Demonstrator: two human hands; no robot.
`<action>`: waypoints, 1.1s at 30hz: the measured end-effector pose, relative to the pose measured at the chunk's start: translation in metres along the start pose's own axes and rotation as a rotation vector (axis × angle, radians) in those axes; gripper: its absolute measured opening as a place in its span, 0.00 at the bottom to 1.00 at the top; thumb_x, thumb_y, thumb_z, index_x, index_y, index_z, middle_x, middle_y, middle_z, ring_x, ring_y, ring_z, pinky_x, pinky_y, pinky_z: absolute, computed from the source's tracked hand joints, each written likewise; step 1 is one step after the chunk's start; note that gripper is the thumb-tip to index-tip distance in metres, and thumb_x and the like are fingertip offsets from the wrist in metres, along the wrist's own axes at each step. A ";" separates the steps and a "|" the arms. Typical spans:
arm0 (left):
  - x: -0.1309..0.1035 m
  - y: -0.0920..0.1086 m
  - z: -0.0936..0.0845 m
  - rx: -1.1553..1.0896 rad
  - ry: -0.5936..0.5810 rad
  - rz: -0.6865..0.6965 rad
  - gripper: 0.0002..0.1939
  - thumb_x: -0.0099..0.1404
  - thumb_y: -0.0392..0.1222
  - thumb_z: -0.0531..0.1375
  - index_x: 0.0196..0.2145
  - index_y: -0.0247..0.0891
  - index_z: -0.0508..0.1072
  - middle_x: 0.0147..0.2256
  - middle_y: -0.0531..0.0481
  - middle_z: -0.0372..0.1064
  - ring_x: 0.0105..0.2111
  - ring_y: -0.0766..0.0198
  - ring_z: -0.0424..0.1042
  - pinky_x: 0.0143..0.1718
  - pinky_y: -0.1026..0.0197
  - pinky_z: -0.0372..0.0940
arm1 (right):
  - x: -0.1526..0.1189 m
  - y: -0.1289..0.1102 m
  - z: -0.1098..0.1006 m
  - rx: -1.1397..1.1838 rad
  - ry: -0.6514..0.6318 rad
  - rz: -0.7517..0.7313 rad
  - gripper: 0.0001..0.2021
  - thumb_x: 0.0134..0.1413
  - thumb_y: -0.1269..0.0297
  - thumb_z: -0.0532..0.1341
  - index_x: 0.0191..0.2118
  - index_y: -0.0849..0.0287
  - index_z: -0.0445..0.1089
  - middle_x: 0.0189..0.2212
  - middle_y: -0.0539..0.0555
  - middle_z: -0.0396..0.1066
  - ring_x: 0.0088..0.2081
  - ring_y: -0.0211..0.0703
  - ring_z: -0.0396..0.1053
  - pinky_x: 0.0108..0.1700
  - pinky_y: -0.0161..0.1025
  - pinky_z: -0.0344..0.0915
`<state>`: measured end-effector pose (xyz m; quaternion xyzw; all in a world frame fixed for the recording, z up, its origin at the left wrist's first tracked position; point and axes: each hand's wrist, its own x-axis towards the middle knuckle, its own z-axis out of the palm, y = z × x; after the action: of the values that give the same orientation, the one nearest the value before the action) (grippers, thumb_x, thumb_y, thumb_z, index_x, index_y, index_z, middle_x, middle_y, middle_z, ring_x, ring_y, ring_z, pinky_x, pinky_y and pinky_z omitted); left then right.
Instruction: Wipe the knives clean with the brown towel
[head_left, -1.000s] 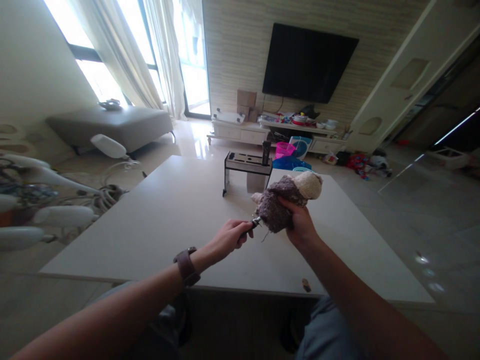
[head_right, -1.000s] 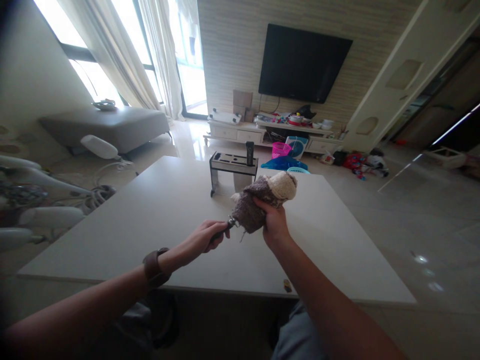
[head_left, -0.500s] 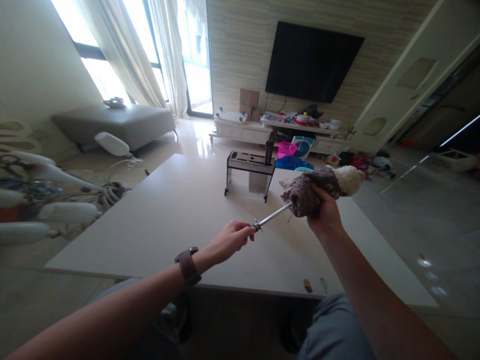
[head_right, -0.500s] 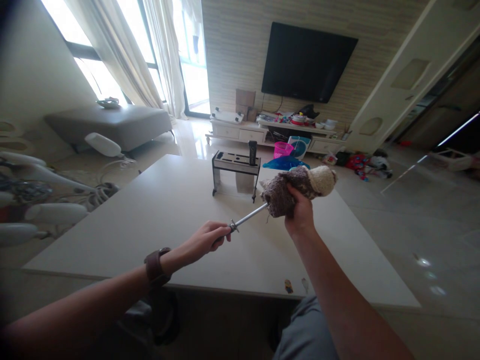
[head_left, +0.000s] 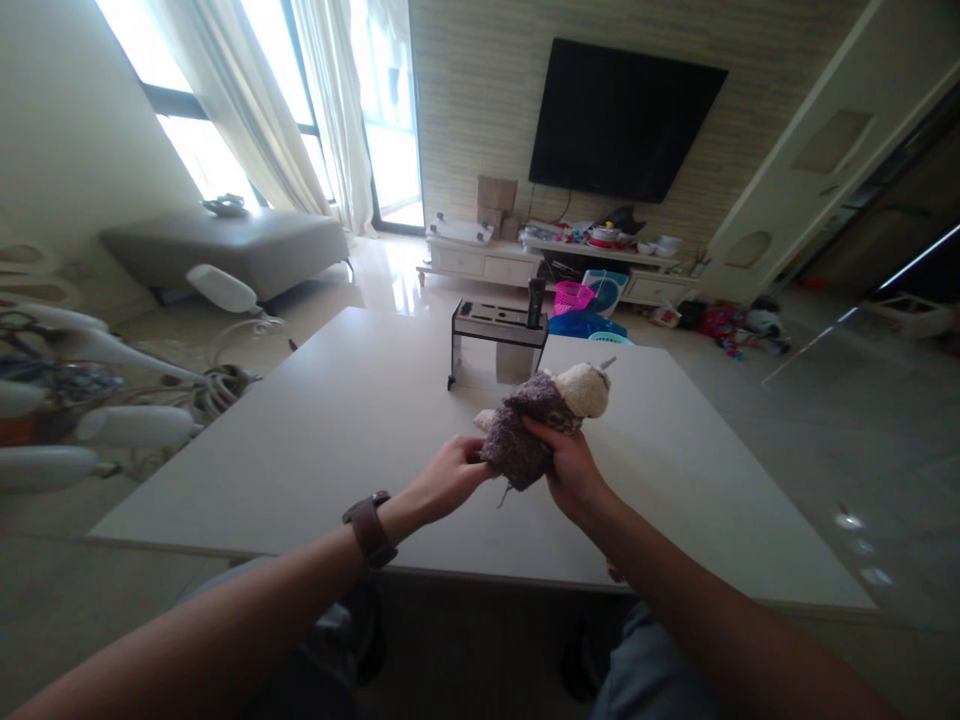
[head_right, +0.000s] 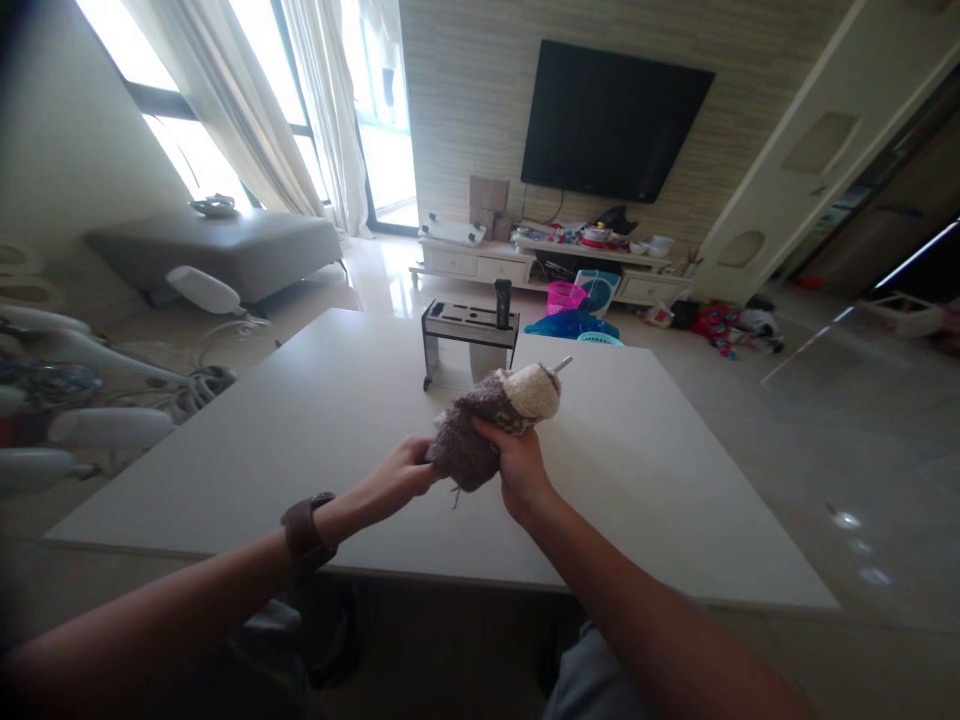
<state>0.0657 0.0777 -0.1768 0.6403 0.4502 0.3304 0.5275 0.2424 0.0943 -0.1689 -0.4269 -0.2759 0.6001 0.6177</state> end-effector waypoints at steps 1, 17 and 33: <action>0.000 -0.001 0.000 -0.005 0.002 0.007 0.12 0.59 0.47 0.62 0.28 0.34 0.77 0.19 0.58 0.58 0.22 0.68 0.55 0.25 0.64 0.52 | -0.002 0.003 0.001 -0.013 -0.009 0.008 0.26 0.29 0.64 0.80 0.42 0.58 0.80 0.41 0.53 0.84 0.45 0.52 0.81 0.55 0.49 0.77; 0.003 -0.010 0.002 -0.077 0.012 -0.080 0.08 0.54 0.44 0.61 0.24 0.37 0.72 0.17 0.59 0.56 0.19 0.69 0.55 0.22 0.65 0.50 | 0.000 0.009 -0.003 -0.045 -0.021 0.026 0.30 0.28 0.61 0.81 0.44 0.58 0.80 0.42 0.53 0.84 0.46 0.52 0.80 0.58 0.51 0.73; -0.001 -0.001 0.002 -0.110 0.002 -0.148 0.06 0.50 0.44 0.60 0.23 0.39 0.68 0.16 0.59 0.55 0.17 0.71 0.54 0.19 0.66 0.49 | 0.001 0.010 -0.004 -0.083 -0.039 0.046 0.30 0.29 0.61 0.80 0.45 0.58 0.80 0.44 0.55 0.83 0.48 0.53 0.79 0.60 0.53 0.71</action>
<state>0.0669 0.0764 -0.1780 0.5752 0.4780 0.3154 0.5841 0.2414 0.0938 -0.1793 -0.4468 -0.3025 0.6104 0.5799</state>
